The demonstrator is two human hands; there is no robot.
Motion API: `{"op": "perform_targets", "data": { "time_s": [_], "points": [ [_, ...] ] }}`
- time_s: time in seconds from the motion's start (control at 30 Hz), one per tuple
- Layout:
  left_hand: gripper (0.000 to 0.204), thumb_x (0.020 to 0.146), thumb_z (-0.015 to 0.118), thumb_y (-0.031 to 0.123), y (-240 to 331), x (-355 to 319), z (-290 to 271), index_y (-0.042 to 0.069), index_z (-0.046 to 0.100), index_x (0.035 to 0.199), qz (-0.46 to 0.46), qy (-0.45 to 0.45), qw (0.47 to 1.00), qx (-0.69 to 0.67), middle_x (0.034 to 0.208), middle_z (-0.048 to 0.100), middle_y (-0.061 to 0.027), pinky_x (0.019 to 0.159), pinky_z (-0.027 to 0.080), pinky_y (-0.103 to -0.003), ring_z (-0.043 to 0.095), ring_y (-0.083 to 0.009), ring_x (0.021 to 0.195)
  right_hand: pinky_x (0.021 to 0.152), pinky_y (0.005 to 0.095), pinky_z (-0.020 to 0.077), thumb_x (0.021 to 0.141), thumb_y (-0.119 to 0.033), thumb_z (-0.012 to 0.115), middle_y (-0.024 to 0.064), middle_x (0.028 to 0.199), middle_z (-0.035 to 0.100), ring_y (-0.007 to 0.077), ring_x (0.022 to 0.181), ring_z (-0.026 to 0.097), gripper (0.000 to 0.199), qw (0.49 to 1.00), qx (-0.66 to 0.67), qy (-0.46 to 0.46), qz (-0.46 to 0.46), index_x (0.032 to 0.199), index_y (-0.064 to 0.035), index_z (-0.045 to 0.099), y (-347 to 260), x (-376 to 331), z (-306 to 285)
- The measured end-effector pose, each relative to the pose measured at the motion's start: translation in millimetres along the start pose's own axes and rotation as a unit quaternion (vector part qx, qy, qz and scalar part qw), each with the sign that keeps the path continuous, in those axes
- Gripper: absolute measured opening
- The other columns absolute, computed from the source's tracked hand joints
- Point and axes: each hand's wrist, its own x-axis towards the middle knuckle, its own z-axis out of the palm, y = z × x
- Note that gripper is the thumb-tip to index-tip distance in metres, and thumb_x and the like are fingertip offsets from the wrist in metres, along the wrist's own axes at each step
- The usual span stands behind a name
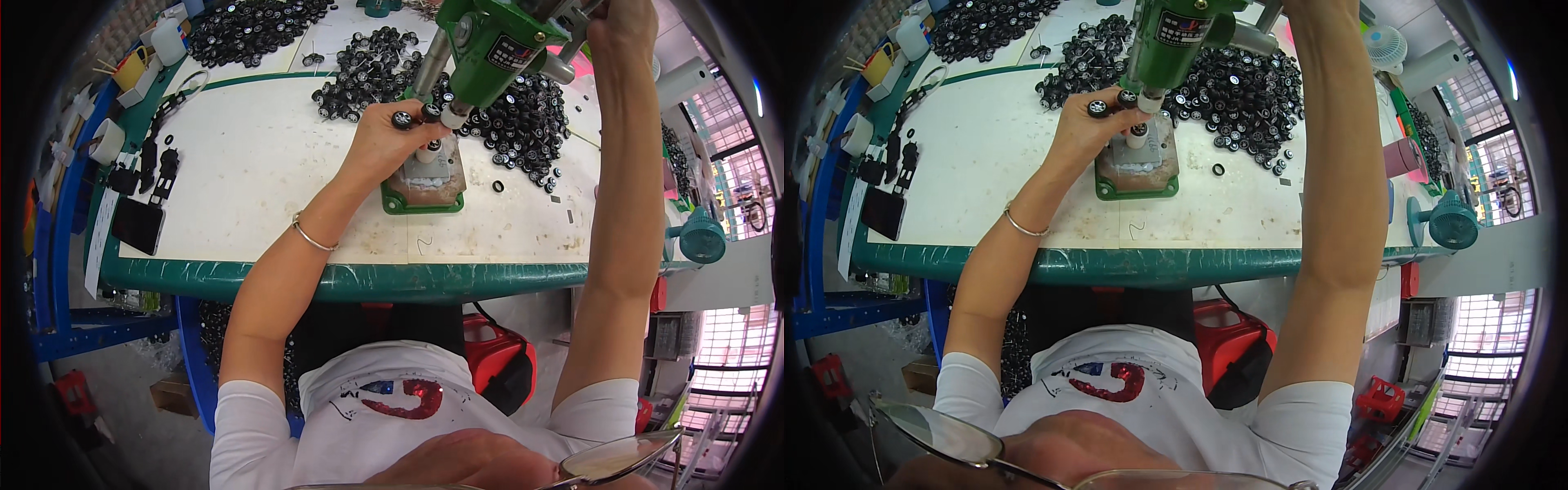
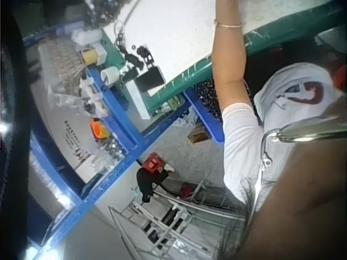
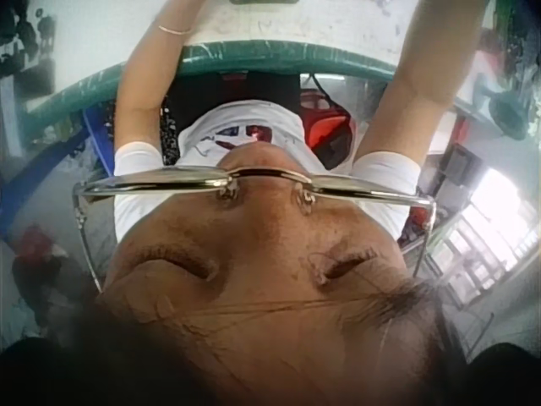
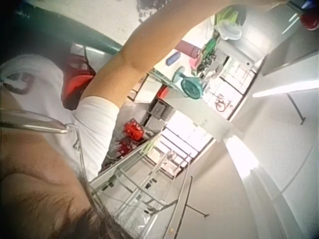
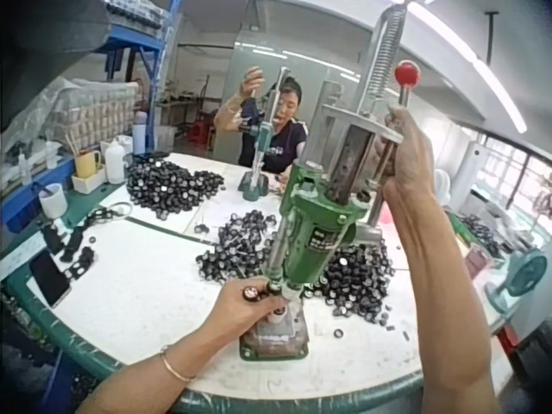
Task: The person uses a green manual press machine to assemble small metal components. They repeatedly pick up a black circular part and a silver washer, place them into the press die, and pull the lever to press them together. The finished assemblies are placed into a pile on the table.
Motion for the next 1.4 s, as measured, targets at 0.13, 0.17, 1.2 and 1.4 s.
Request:
{"op": "perform_targets", "data": {
  "time_s": [0.13,0.17,1.2,1.4],
  "points": [
    [0.011,0.074,0.075,0.009,6.7,1.2,5.2,0.000,0.068,0.076,-0.029,-0.017,0.999,0.008,0.067,0.059,0.0002,0.057,0.037,-0.022,0.049,-0.0055,0.060,0.032,0.0200,0.0191,0.090,-0.027,0.060,-0.0077,0.051,0.034,0.0031,0.036,0.027,0.023,0.967,0.147,-0.180,0.106,0.075,-0.0150,0.048,9.3,50.4,-69.7],
    [0.011,0.074,0.075,0.010,6.4,-1.6,0.7,0.000,0.068,0.075,-0.036,-0.006,0.999,0.015,0.066,0.059,0.0002,0.057,0.037,-0.022,0.048,-0.0054,0.060,0.032,0.0196,0.0188,0.090,-0.027,0.060,-0.0078,0.051,0.035,0.0030,0.036,0.027,0.022,0.990,0.089,-0.111,0.022,0.075,-0.0150,0.048,-6.8,7.0,-29.8],
    [0.030,0.076,0.074,0.033,-17.4,7.2,-77.7,0.006,0.070,0.088,-0.137,0.130,0.933,0.306,0.072,0.068,-0.0088,0.063,0.050,-0.028,0.066,-0.0144,0.070,0.048,0.0210,0.0391,0.093,-0.022,0.053,0.0004,0.070,0.057,0.0089,0.055,0.051,0.020,0.993,0.013,-0.001,0.113,0.092,-0.0032,0.059,24.4,-32.5,-25.5],
    [0.018,0.077,0.068,0.023,-32.1,4.8,-63.7,0.023,0.072,0.095,0.008,0.138,0.822,0.553,0.083,0.069,-0.0094,0.068,0.052,-0.041,0.066,-0.0291,0.079,0.054,0.0226,0.0469,0.090,-0.025,0.058,0.0036,0.078,0.064,0.0116,0.066,0.061,0.023,0.897,-0.338,-0.172,0.227,0.100,-0.0054,0.064,75.0,-81.6,-125.9]
  ]
}}
